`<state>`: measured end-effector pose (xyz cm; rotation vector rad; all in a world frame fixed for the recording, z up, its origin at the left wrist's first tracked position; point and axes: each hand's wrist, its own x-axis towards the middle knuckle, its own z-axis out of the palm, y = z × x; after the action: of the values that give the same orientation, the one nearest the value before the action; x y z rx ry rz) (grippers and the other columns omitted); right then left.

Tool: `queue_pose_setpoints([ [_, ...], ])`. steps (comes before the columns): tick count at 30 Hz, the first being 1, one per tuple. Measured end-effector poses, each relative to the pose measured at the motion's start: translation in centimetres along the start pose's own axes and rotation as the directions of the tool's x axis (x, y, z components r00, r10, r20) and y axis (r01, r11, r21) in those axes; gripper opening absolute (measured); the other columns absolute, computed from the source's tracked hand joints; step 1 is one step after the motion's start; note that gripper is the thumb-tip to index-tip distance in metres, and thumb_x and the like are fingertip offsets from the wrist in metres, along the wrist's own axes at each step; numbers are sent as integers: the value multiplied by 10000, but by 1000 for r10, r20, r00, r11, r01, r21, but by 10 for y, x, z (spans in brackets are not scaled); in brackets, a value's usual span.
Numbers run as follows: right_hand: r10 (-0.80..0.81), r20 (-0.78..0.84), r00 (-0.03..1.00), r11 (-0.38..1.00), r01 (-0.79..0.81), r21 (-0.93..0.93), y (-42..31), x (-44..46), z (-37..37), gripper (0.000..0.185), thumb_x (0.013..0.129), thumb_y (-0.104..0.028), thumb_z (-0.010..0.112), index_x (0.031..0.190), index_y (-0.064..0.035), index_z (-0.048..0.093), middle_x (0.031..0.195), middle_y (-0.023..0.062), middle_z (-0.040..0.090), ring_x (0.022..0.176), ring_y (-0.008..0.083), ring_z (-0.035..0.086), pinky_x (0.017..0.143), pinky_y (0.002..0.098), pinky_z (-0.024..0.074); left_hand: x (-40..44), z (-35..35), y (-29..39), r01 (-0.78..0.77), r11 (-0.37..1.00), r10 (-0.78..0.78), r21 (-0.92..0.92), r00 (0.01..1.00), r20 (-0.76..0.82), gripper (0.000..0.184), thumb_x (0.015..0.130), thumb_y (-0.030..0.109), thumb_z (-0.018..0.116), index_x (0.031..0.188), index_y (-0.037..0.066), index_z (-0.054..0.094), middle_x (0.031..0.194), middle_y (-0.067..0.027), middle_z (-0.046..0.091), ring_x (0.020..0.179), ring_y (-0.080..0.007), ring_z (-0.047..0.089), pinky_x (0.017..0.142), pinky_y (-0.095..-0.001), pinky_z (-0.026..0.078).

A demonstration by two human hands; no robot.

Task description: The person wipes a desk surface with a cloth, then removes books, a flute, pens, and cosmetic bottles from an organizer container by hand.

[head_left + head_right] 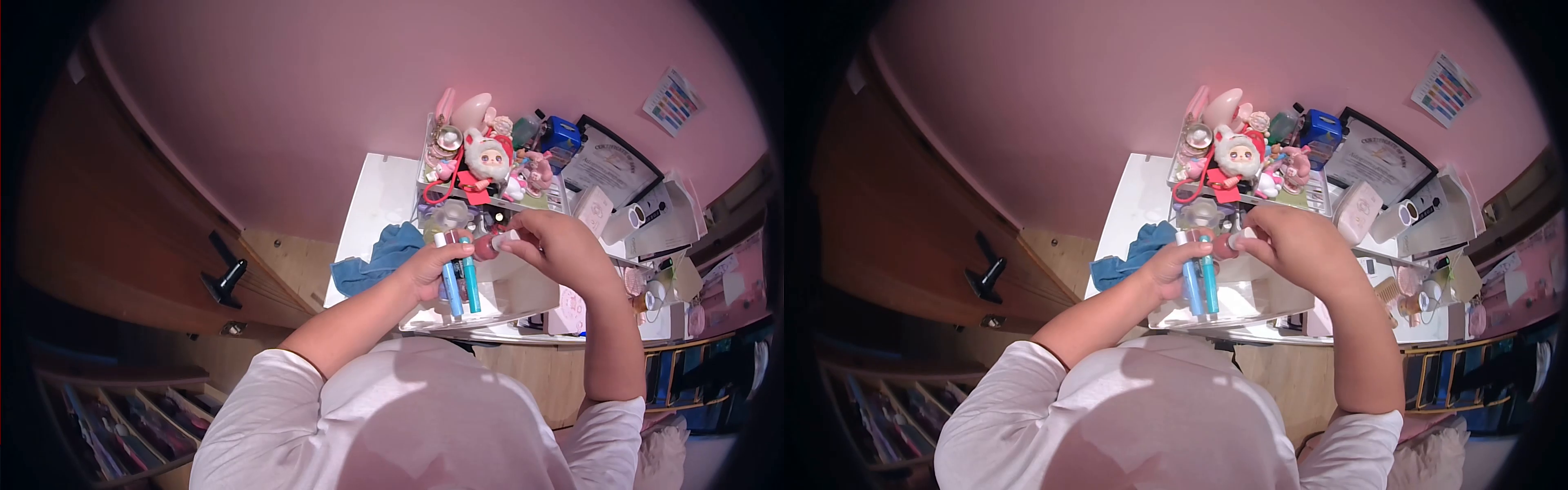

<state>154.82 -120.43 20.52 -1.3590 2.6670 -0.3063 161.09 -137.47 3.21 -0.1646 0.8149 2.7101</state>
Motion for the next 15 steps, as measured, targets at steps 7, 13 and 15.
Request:
queue_pose_setpoints([
  [7,-173,-152,973,973,193,129,12,-6,14,310,798,-314,646,996,-82,589,817,104,633,714,278,613,626,374,476,-2,8,0,-28,999,29,17,999,-36,252,774,161,677,977,142,530,776,-30,569,628,-138,567,557,-313,516],
  [13,-103,-244,964,974,147,170,10,-14,19,364,801,-426,606,950,-94,608,830,111,640,769,289,627,657,390,485,3,-6,-4,-29,999,31,-38,998,53,242,765,140,665,979,121,555,879,-88,597,713,-211,577,638,-325,506],
  [15,-94,-213,972,967,140,213,10,-16,21,374,796,-427,608,960,-91,605,854,117,640,787,293,626,671,395,486,3,-3,-3,-44,999,44,-17,998,44,240,767,135,660,982,125,553,872,-82,594,700,-220,576,626,-330,506],
])
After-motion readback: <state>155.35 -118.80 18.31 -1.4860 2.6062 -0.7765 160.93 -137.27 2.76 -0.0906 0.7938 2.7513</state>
